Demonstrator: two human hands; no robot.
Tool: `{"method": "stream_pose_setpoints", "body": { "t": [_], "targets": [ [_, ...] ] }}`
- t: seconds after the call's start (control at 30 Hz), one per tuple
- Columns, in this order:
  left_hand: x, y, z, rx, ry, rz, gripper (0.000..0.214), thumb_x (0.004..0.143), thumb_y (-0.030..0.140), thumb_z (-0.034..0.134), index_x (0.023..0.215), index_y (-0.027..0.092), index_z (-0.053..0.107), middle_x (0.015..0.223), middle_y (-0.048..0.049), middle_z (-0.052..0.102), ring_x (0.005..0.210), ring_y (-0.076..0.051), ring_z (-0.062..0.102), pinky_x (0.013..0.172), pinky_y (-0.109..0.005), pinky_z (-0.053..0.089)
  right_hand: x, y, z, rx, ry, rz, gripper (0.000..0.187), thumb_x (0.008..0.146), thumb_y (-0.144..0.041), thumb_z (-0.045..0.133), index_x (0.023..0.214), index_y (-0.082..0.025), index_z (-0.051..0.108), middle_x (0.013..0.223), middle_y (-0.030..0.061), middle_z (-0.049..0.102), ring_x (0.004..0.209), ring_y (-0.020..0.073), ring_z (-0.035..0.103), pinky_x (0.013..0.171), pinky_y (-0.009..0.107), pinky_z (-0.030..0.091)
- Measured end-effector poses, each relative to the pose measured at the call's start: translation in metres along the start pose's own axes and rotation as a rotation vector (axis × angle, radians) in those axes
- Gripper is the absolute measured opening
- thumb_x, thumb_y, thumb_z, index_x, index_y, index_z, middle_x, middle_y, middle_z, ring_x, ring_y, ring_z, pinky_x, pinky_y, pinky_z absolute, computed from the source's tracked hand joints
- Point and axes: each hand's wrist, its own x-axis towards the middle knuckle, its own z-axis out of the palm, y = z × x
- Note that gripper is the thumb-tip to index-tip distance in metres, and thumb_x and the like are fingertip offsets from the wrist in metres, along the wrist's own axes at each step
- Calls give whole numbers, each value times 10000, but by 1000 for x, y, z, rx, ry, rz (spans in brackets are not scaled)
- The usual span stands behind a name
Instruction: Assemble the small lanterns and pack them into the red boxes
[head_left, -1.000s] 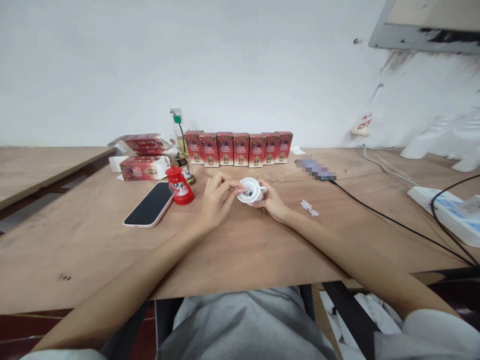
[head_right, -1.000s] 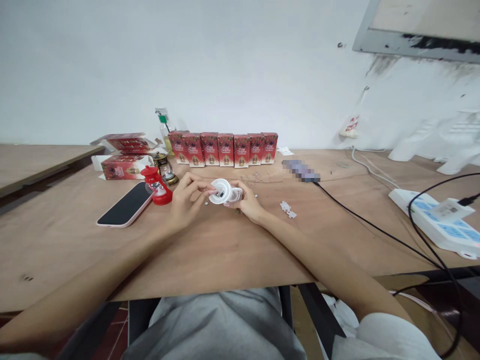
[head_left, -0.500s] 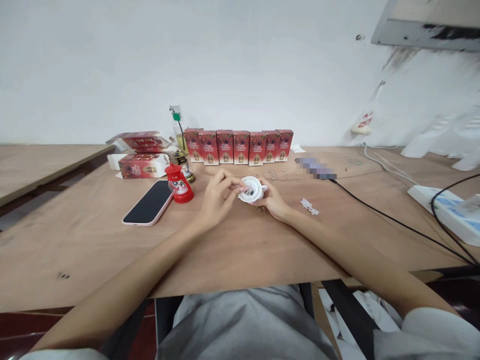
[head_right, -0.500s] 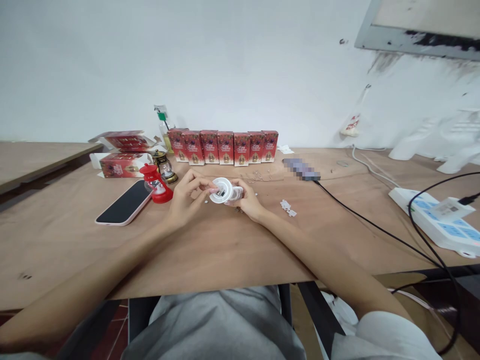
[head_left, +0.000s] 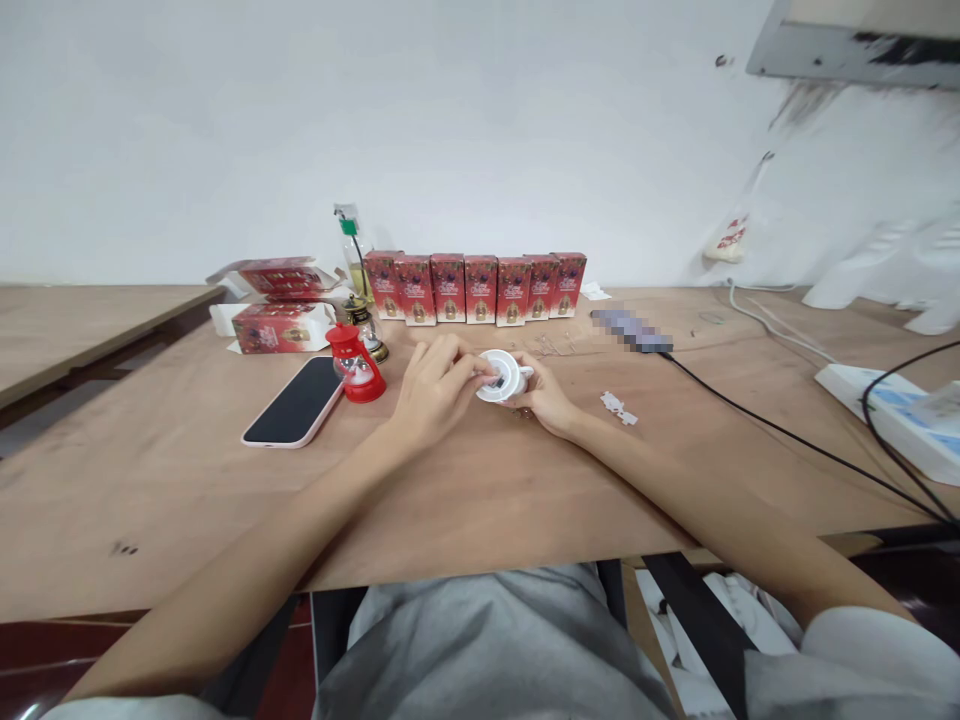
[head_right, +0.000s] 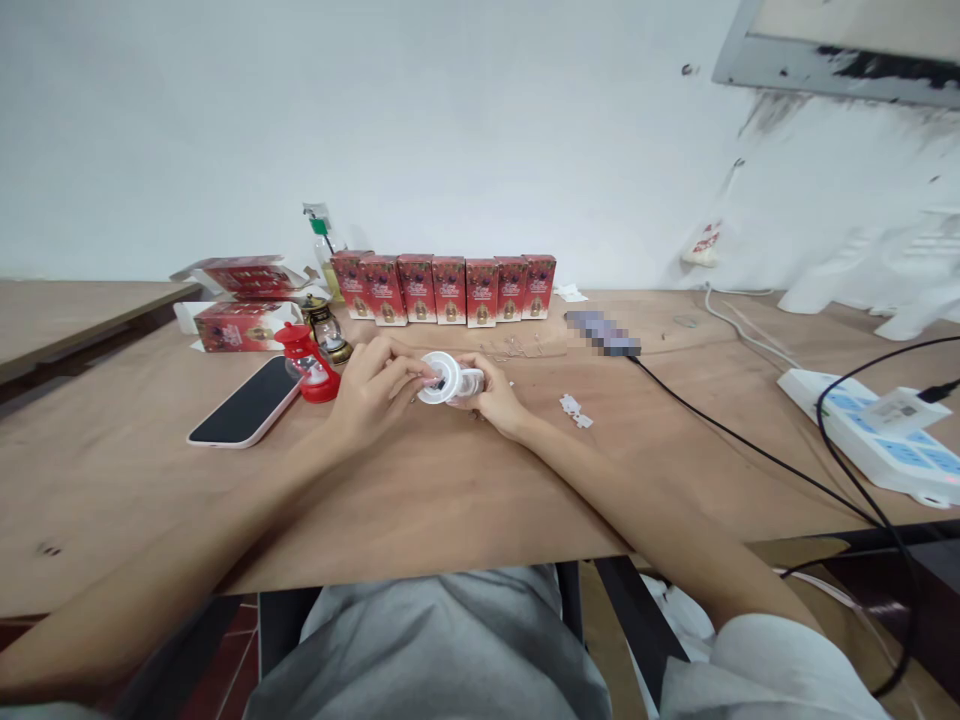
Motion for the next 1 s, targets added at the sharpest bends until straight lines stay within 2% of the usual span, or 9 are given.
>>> {"method": "stream_pose_setpoints", "body": {
  "t": [0.23,0.5,0.73,0.87,1.0],
  "targets": [
    [-4,-6,1,-21,56,50,103,880,240,572,880,185,660,784,-33,561,681,-127,459,614,-277,315,0,-1,0,28,4,-3,503,396,-145,805,845,-214,588,819,-52,585,762,118,518,680,227,427],
    [-8,-13,-1,-21,-4,65,124,875,272,573,921,250,687,807,-34,594,690,-127,478,641,-286,331,0,-1,0,25,1,10,498,403,-145,796,855,-215,598,849,-40,598,770,125,530,673,234,452],
    [-7,-9,-4,151,34,285,253,811,306,617,1044,206,618,832,-53,618,701,-159,500,621,-306,305,1,-1,-1,58,18,16,448,428,-170,796,810,-219,566,849,-40,605,758,127,531,642,227,454],
    [-6,-4,-2,218,-8,260,313,813,315,602,1107,210,573,899,-65,627,751,-183,523,648,-318,326,0,0,-1,81,44,18,470,407,-150,799,810,-217,566,789,-55,593,741,122,530,648,226,446],
    [-9,1,0,126,-11,127,404,814,308,596,1176,165,485,997,-106,609,857,-214,548,699,-334,377,1,2,0,47,66,-18,498,422,-198,817,849,-220,563,796,-44,610,770,139,546,698,257,453]
  ]
}}
